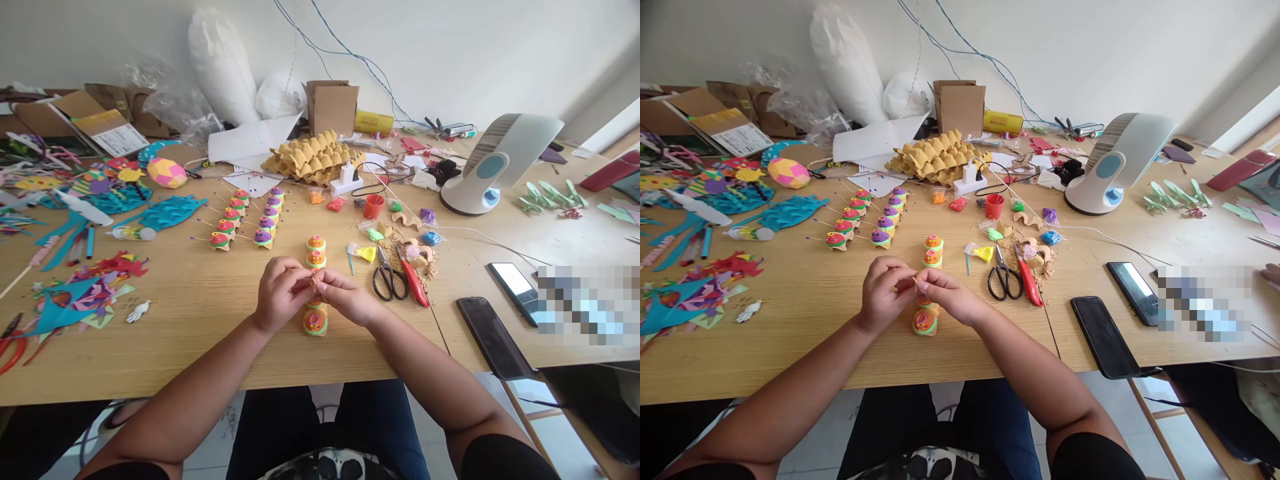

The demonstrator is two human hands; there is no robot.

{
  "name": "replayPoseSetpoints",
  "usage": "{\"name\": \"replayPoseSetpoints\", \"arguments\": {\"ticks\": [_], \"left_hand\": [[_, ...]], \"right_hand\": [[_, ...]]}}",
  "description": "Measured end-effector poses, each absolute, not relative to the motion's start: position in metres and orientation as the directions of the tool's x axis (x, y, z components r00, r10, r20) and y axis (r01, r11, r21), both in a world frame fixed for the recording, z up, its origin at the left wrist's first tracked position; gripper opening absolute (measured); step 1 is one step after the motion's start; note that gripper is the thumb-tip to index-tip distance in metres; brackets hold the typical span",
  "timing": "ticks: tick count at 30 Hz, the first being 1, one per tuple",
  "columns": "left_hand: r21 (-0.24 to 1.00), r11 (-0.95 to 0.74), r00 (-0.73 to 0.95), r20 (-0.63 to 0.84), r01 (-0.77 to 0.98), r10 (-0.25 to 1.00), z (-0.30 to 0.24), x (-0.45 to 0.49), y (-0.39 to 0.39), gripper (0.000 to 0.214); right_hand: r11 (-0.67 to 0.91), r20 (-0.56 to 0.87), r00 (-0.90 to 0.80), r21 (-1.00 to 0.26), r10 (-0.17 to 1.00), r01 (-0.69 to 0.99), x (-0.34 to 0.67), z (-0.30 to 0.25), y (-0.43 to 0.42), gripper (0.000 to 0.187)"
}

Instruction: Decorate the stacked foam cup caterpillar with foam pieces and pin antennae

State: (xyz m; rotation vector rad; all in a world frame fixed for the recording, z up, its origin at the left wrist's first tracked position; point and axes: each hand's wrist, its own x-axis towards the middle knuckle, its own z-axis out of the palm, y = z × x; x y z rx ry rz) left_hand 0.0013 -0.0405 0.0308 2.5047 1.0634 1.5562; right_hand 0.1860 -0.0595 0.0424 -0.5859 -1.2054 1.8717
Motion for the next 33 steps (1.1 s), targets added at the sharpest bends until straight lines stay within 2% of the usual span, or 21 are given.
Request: {"name": "replayPoseSetpoints", "arguments": {"ticks": [3,4,6,7,9,11,13,15,18,20,22,25,28,33], "left_hand": [[0.391,-0.776,0.271,0.779,0.496,0.566,0.033,0.003,-0.041,0.015],[0.439,-0.771,0.242,0.774,0.462,0.585,0.034,0.003,-0.042,0.014],[0.611,-0.717,0.112,0.73,0.334,0.674,0.035,0.005,-0.041,0.012],[0.719,-0.655,0.031,0.668,0.233,0.744,0.035,0.006,-0.04,0.011],[0.901,-0.433,-0.087,0.43,-0.021,0.899,0.035,0.008,-0.037,0.011],[0.958,-0.183,-0.036,0.179,-0.222,0.983,0.034,0.01,-0.034,0.009],[0.955,-0.041,0.056,0.06,-0.295,0.997,0.034,0.011,-0.032,0.008],[0.961,-0.003,0.127,0.039,-0.276,0.991,0.033,0.011,-0.033,0.011],[0.99,-0.049,0.189,0.073,-0.133,0.979,0.033,0.009,-0.036,0.022],[0.985,-0.172,0.198,0.162,0.032,0.967,0.035,0.008,-0.038,0.028],[0.919,-0.335,0.226,0.288,0.207,0.93,0.038,0.007,-0.04,0.028],[0.829,-0.445,0.287,0.36,0.339,0.888,0.041,0.008,-0.04,0.024],[0.819,-0.447,0.33,0.337,0.359,0.882,0.041,0.009,-0.039,0.023],[0.865,-0.42,0.418,0.287,0.274,0.862,0.037,0.007,-0.034,0.022]], "right_hand": [[-0.267,0.021,-0.543,-0.854,0.84,-0.447,0.188,0.045,-0.058,0.032],[-0.254,0.026,-0.525,-0.854,0.85,-0.454,0.189,0.047,-0.058,0.032],[-0.167,0.055,-0.463,-0.89,0.884,-0.425,0.191,0.049,-0.056,0.033],[-0.094,0.077,-0.41,-0.92,0.909,-0.38,0.192,0.05,-0.054,0.033],[0.075,0.133,-0.272,-0.973,0.953,-0.216,0.193,0.047,-0.051,0.033],[0.198,0.196,-0.168,-0.98,0.966,0.0,0.193,0.041,-0.048,0.032],[0.268,0.242,-0.158,-0.947,0.957,0.179,0.192,0.034,-0.046,0.027],[0.336,0.289,-0.19,-0.89,0.938,0.309,0.192,0.029,-0.044,0.023],[0.427,0.365,-0.223,-0.805,0.904,0.413,0.194,0.026,-0.042,0.021],[0.456,0.399,-0.221,-0.78,0.89,0.428,0.197,0.028,-0.041,0.023],[0.476,0.422,-0.22,-0.769,0.879,0.427,0.199,0.029,-0.039,0.023],[0.512,0.446,-0.253,-0.754,0.859,0.411,0.201,0.029,-0.038,0.022],[0.546,0.461,-0.296,-0.746,0.836,0.38,0.202,0.027,-0.036,0.022],[0.586,0.502,-0.303,-0.715,0.81,0.382,0.202,0.031,-0.035,0.025]]}}
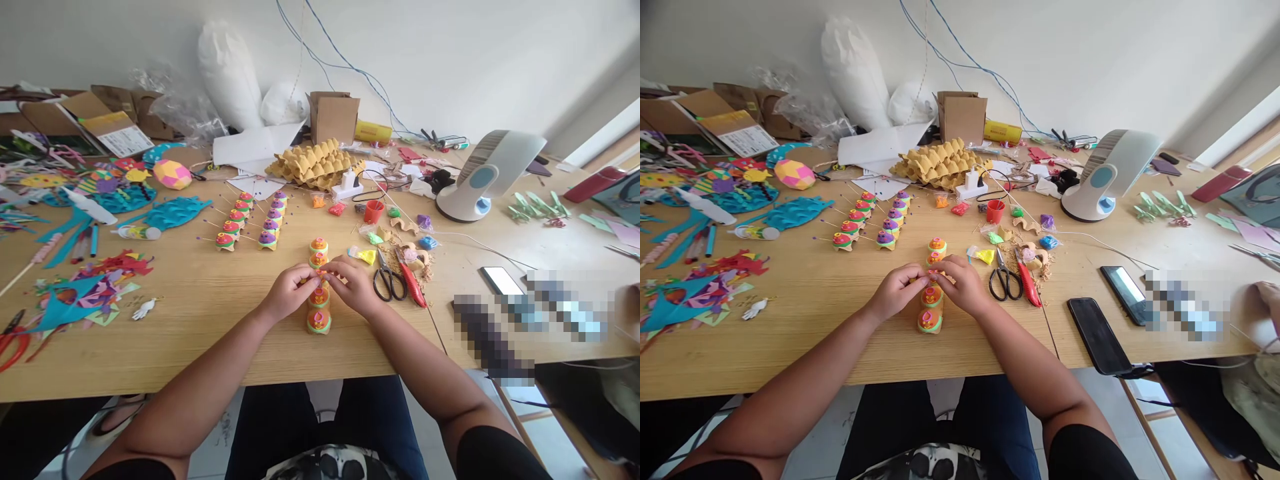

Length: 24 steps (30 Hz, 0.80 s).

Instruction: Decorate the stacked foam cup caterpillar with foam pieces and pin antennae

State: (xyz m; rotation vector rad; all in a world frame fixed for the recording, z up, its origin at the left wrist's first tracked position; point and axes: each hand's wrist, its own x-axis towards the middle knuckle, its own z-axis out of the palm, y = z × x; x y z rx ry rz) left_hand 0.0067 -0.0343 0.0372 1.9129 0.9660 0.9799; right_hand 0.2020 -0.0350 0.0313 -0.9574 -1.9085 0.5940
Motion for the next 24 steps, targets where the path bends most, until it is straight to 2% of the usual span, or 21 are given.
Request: {"name": "replayPoseSetpoints", "arguments": {"ticks": [4,7,9,12,14,15,17,20,22,24], "left_hand": [[0.879,-0.393,0.341,0.295,0.27,0.893,0.032,0.005,-0.03,0.023],[0.891,-0.374,0.249,0.313,0.256,0.916,0.028,0.004,-0.027,0.024],[0.904,-0.359,0.218,0.311,0.231,0.925,0.027,0.003,-0.026,0.025],[0.927,-0.324,0.196,0.287,0.19,0.938,0.027,0.004,-0.026,0.026],[0.935,-0.312,0.192,0.279,0.171,0.941,0.027,0.005,-0.027,0.027],[0.936,-0.312,0.192,0.28,0.164,0.941,0.027,0.005,-0.027,0.027],[0.936,-0.316,0.197,0.284,0.155,0.938,0.028,0.006,-0.028,0.027],[0.936,-0.321,0.198,0.291,0.144,0.936,0.029,0.005,-0.028,0.027],[0.942,-0.308,0.183,0.281,0.137,0.942,0.028,0.004,-0.027,0.027],[0.953,-0.273,0.16,0.251,0.133,0.955,0.026,0.004,-0.025,0.027]], "right_hand": [[0.529,0.539,-0.171,-0.629,0.825,0.569,0.214,0.06,-0.039,0.026],[0.42,0.436,-0.22,-0.439,0.873,0.794,0.236,0.085,-0.048,0.027],[0.253,0.333,-0.142,-0.32,0.932,0.913,0.258,0.091,-0.057,0.029],[-0.126,0.159,0.161,-0.209,0.974,0.97,0.293,0.081,-0.073,0.036],[-0.263,0.031,0.27,-0.147,0.962,0.954,0.311,0.068,-0.081,0.044],[-0.276,-0.015,0.276,-0.128,0.961,0.953,0.317,0.061,-0.083,0.047],[-0.29,-0.068,0.284,-0.107,0.956,0.951,0.325,0.053,-0.084,0.049],[-0.291,-0.073,0.284,-0.116,0.956,0.95,0.329,0.054,-0.081,0.048],[-0.313,-0.048,0.31,-0.163,0.95,0.935,0.331,0.061,-0.08,0.049],[-0.336,0.001,0.349,-0.268,0.937,0.903,0.333,0.069,-0.08,0.051]]}}
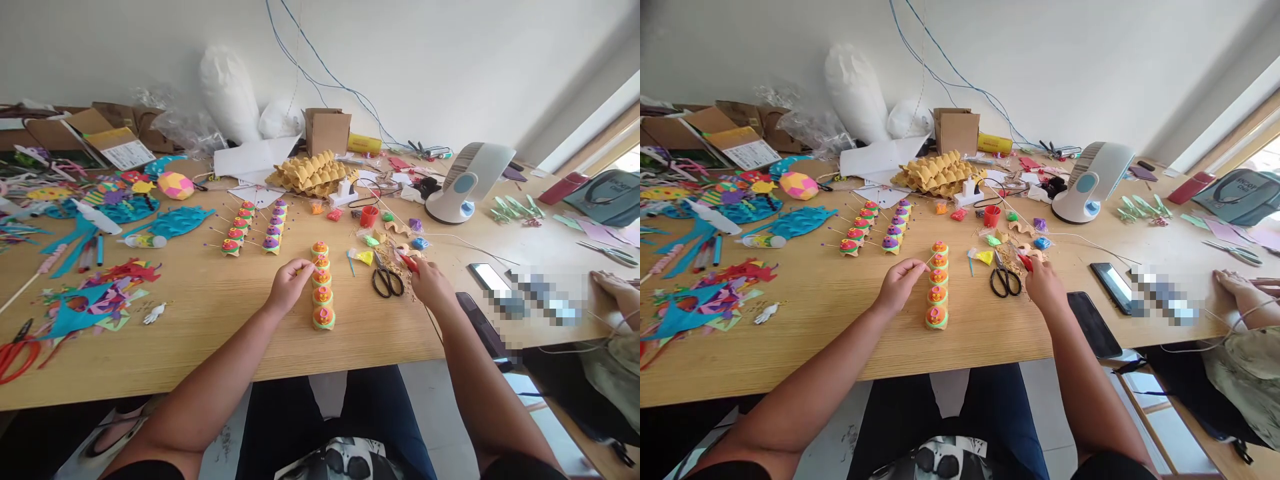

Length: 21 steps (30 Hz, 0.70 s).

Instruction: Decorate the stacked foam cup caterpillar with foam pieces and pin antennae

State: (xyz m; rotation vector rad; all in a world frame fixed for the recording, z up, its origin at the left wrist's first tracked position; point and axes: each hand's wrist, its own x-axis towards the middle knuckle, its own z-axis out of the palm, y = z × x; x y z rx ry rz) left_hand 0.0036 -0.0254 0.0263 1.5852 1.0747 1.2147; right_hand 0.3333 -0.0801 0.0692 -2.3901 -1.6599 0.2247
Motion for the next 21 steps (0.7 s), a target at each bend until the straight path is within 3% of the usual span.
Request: {"name": "replayPoseSetpoints", "arguments": {"ticks": [2,5,7,9,15,21], "left_hand": [[0.964,-0.234,0.152,0.215,0.127,0.965,0.024,0.005,-0.025,0.029],[0.969,-0.22,0.197,0.196,0.11,0.961,0.023,0.008,-0.027,0.029],[0.967,-0.232,0.232,0.203,0.107,0.951,0.023,0.009,-0.029,0.028],[0.964,-0.241,0.244,0.208,0.115,0.947,0.025,0.01,-0.03,0.026],[0.971,-0.215,0.267,0.182,0.102,0.946,0.028,0.01,-0.034,0.024],[0.97,-0.225,0.411,0.17,0.09,0.896,0.034,0.01,-0.042,0.024]], "right_hand": [[-0.3,0.084,0.37,-0.434,0.925,0.85,0.331,0.073,-0.081,0.053],[-0.076,0.218,0.317,-0.704,0.923,0.706,0.314,0.068,-0.082,0.054],[0.058,0.268,0.257,-0.789,0.928,0.612,0.294,0.06,-0.08,0.051],[0.124,0.283,0.156,-0.763,0.946,0.634,0.272,0.052,-0.077,0.044],[0.335,0.32,-0.192,-0.486,0.928,0.807,0.233,0.037,-0.073,0.032],[0.346,0.365,-0.177,-0.473,0.914,0.81,0.235,0.028,-0.076,0.032]]}}
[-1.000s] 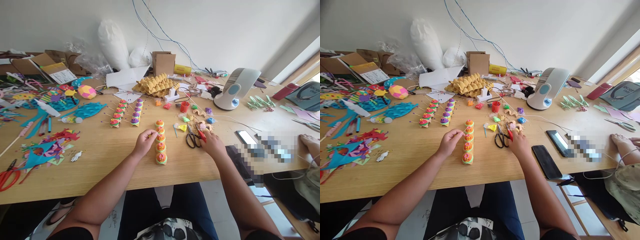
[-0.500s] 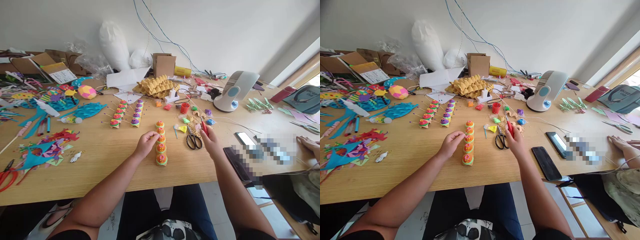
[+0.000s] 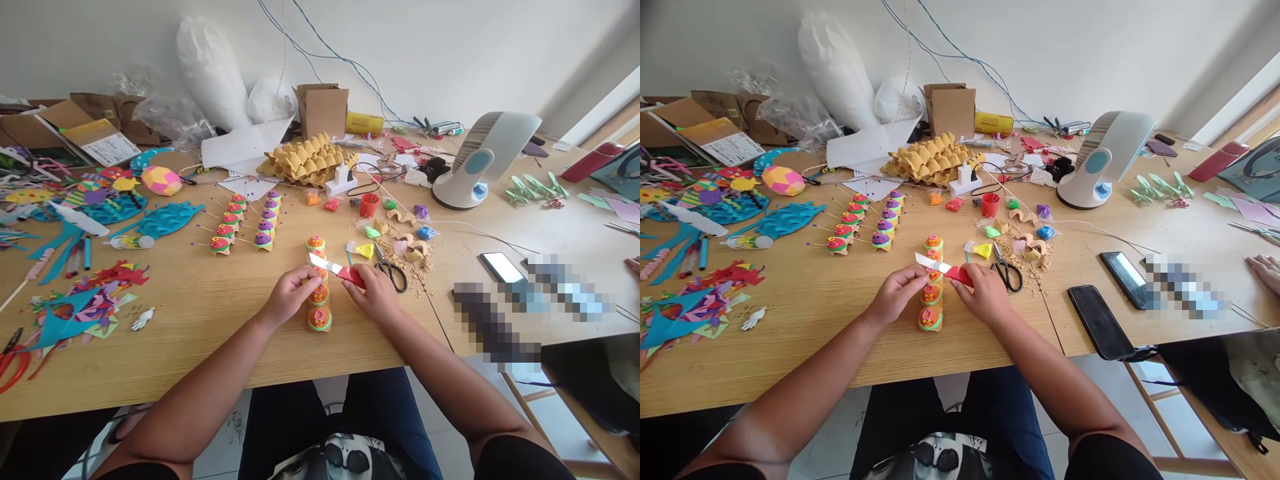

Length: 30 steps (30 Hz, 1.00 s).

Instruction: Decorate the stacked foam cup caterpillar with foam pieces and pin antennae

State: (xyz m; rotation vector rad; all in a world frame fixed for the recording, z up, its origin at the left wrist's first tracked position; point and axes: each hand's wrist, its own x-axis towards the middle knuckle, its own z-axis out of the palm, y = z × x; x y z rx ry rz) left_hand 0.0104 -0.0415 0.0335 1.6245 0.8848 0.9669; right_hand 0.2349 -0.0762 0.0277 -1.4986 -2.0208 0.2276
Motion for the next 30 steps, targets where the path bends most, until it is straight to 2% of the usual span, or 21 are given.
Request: {"name": "replayPoseSetpoints", "arguments": {"ticks": [6,12,18,25,27,30], "left_hand": [[0.974,-0.21,0.447,0.149,0.09,0.882,0.036,0.008,-0.043,0.024],[0.978,-0.191,0.448,0.134,0.085,0.884,0.038,0.007,-0.043,0.026],[0.968,-0.232,0.472,0.161,0.094,0.866,0.041,0.009,-0.047,0.026],[0.972,-0.225,0.488,0.162,0.072,0.858,0.039,0.008,-0.047,0.026],[0.968,-0.241,0.499,0.175,0.069,0.849,0.04,0.008,-0.047,0.026],[0.96,-0.271,0.513,0.196,0.074,0.836,0.041,0.007,-0.048,0.028]], "right_hand": [[0.321,0.353,-0.145,-0.516,0.924,0.794,0.237,0.031,-0.08,0.034],[0.278,0.321,-0.121,-0.505,0.939,0.817,0.238,0.033,-0.079,0.035],[0.3,0.317,-0.166,-0.444,0.934,0.844,0.244,0.032,-0.076,0.031],[0.246,0.298,-0.14,-0.358,0.944,0.901,0.247,0.029,-0.073,0.037],[0.194,0.282,-0.089,-0.37,0.955,0.908,0.248,0.029,-0.071,0.039],[0.015,0.227,0.09,-0.422,0.97,0.907,0.255,0.033,-0.067,0.043]]}}
